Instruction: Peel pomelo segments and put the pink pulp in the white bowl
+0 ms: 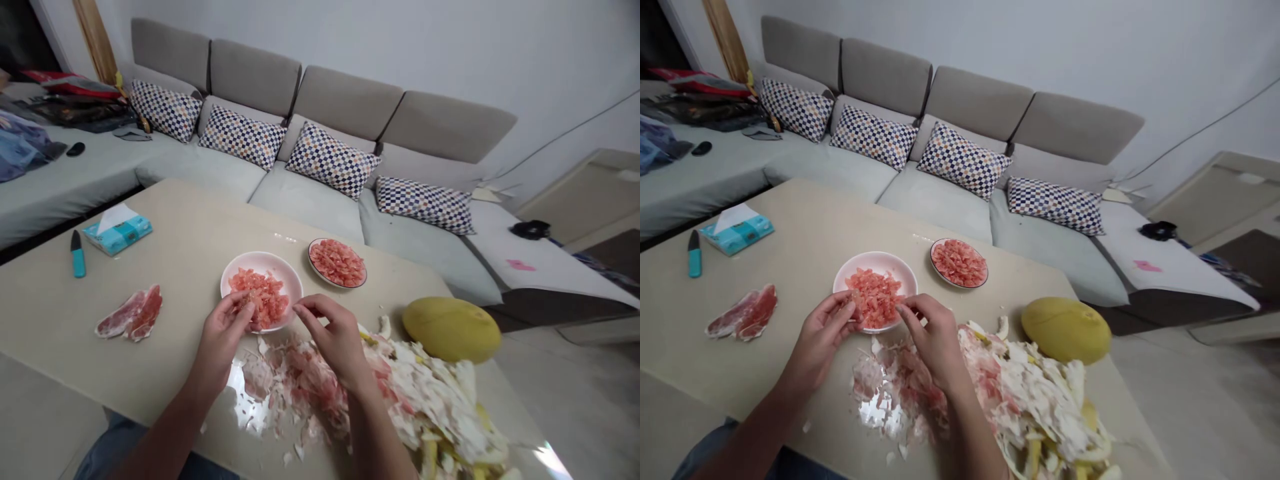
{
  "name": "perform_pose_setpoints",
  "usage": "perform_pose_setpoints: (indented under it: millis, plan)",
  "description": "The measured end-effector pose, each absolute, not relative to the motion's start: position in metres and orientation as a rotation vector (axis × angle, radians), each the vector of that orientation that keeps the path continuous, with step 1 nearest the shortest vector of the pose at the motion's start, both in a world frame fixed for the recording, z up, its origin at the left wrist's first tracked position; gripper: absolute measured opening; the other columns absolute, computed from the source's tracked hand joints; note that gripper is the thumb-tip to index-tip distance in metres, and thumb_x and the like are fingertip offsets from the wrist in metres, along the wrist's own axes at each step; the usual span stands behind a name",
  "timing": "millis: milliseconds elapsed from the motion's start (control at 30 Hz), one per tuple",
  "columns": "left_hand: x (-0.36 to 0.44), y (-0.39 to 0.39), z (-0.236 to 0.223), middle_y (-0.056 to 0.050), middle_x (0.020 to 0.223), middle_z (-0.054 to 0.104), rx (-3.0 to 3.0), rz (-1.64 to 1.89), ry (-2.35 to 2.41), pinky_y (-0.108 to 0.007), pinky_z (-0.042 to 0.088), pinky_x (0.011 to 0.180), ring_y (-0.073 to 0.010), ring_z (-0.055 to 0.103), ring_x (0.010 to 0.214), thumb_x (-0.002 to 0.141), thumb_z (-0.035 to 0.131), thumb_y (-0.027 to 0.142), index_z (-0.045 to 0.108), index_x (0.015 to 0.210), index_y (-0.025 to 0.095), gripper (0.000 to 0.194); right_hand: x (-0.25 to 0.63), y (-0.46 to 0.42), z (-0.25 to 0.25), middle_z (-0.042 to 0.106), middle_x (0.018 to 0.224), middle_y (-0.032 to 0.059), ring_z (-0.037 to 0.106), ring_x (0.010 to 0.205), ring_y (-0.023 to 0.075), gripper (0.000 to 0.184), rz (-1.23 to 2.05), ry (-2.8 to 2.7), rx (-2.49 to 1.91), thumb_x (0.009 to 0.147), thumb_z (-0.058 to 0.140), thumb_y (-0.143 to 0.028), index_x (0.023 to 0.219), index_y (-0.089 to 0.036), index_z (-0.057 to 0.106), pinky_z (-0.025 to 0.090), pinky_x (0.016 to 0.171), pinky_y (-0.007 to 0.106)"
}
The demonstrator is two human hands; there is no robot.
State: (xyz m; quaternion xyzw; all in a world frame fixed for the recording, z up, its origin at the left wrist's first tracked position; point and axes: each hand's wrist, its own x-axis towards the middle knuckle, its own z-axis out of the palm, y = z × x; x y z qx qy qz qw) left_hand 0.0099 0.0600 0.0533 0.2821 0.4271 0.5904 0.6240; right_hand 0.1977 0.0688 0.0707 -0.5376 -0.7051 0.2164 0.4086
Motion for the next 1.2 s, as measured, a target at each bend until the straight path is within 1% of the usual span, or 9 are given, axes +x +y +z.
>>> perform_pose_setpoints:
  millis: [67, 167, 233, 367, 467, 567, 800, 1100, 1200]
  plan:
    - [0.008, 0.061, 0.054, -0.005, 0.097, 0.068, 0.635, 1.375, 0.986, -0.026, 0.052, 0.074, -0.0148, 0.062, 0.081, 0.073, 0.078, 0.038, 0.069, 0.100, 0.018, 0.035, 0.196, 0.073, 0.064, 0.073, 0.094, 0.0070, 0.066, 0.081, 0.0203, 0.016, 0.591, -1.774, -1.350, 0.093, 0.057, -0.031, 0.096, -0.022, 0.070, 0.051, 0.074, 0.032]
    - [0.006, 0.062, 0.053, -0.004, 0.097, 0.068, 0.603, 1.407, 0.990, -0.025, 0.052, 0.073, -0.0146, 0.062, 0.081, 0.071, 0.079, 0.037, 0.069, 0.099, 0.018, 0.035, 0.193, 0.082, 0.053, 0.070, 0.114, 0.0086, 0.064, 0.102, 0.0235, 0.019, 0.610, -1.844, -1.280, 0.091, 0.058, -0.028, 0.105, -0.023, 0.071, 0.048, 0.091, 0.037]
    - [0.005, 0.064, 0.052, -0.004, 0.098, 0.068, 0.586, 1.422, 0.979, -0.025, 0.052, 0.072, -0.0141, 0.062, 0.081, 0.071, 0.079, 0.037, 0.070, 0.099, 0.018, 0.035, 0.192, 0.085, 0.048, 0.073, 0.103, 0.0083, 0.065, 0.095, 0.0234, 0.016, 0.566, -1.823, -1.342, 0.090, 0.059, -0.031, 0.092, -0.022, 0.073, 0.048, 0.088, 0.036]
    - [0.003, 0.065, 0.051, -0.003, 0.094, 0.067, 0.560, 1.454, 0.956, -0.029, 0.053, 0.079, -0.0143, 0.062, 0.082, 0.070, 0.079, 0.035, 0.071, 0.100, 0.017, 0.036, 0.194, 0.073, 0.049, 0.068, 0.071, 0.0025, 0.057, 0.063, 0.0170, 0.030, 0.561, -1.797, -1.532, 0.095, 0.053, -0.038, 0.076, -0.019, 0.067, 0.042, 0.061, 0.027]
    - [0.003, 0.065, 0.051, -0.002, 0.089, 0.066, 0.538, 1.478, 0.939, -0.033, 0.054, 0.084, -0.0148, 0.063, 0.081, 0.068, 0.081, 0.033, 0.071, 0.103, 0.017, 0.039, 0.194, 0.061, 0.049, 0.063, 0.062, 0.0000, 0.054, 0.058, 0.0149, 0.034, 0.674, -1.956, -1.557, 0.093, 0.054, -0.037, 0.067, -0.018, 0.065, 0.038, 0.056, 0.024]
    - [0.002, 0.065, 0.050, -0.002, 0.091, 0.067, 0.543, 1.463, 0.936, -0.033, 0.054, 0.082, -0.0151, 0.064, 0.081, 0.067, 0.081, 0.033, 0.071, 0.104, 0.017, 0.042, 0.193, 0.057, 0.041, 0.068, 0.066, 0.0028, 0.057, 0.060, 0.0161, 0.031, 0.722, -2.010, -1.587, 0.091, 0.054, -0.031, 0.068, -0.017, 0.068, 0.041, 0.058, 0.025]
    - [0.001, 0.066, 0.047, -0.003, 0.091, 0.069, 0.546, 1.460, 0.947, -0.030, 0.053, 0.077, -0.0143, 0.064, 0.079, 0.068, 0.082, 0.033, 0.070, 0.105, 0.017, 0.042, 0.184, 0.056, 0.019, 0.071, 0.101, 0.0079, 0.065, 0.086, 0.0194, 0.019, 0.702, -2.041, -1.428, 0.088, 0.055, -0.014, 0.097, -0.019, 0.071, 0.049, 0.078, 0.029]
    - [-0.003, 0.068, 0.052, -0.002, 0.090, 0.066, 0.524, 1.526, 0.941, -0.027, 0.053, 0.074, -0.0134, 0.061, 0.078, 0.069, 0.081, 0.032, 0.070, 0.102, 0.017, 0.038, 0.142, 0.069, -0.004, 0.070, 0.082, 0.0088, 0.058, 0.083, 0.0246, 0.018, 0.280, -2.839, -1.218, 0.089, 0.058, -0.014, 0.080, -0.015, 0.074, 0.041, 0.070, 0.031]
    - [-0.004, 0.069, 0.052, -0.002, 0.090, 0.066, 0.523, 1.534, 0.932, -0.027, 0.053, 0.073, -0.0133, 0.061, 0.078, 0.068, 0.081, 0.031, 0.070, 0.100, 0.016, 0.036, 0.137, 0.075, -0.007, 0.070, 0.079, 0.0104, 0.059, 0.080, 0.0247, 0.017, 0.301, -2.885, -1.213, 0.085, 0.059, -0.010, 0.075, -0.013, 0.073, 0.040, 0.066, 0.031]
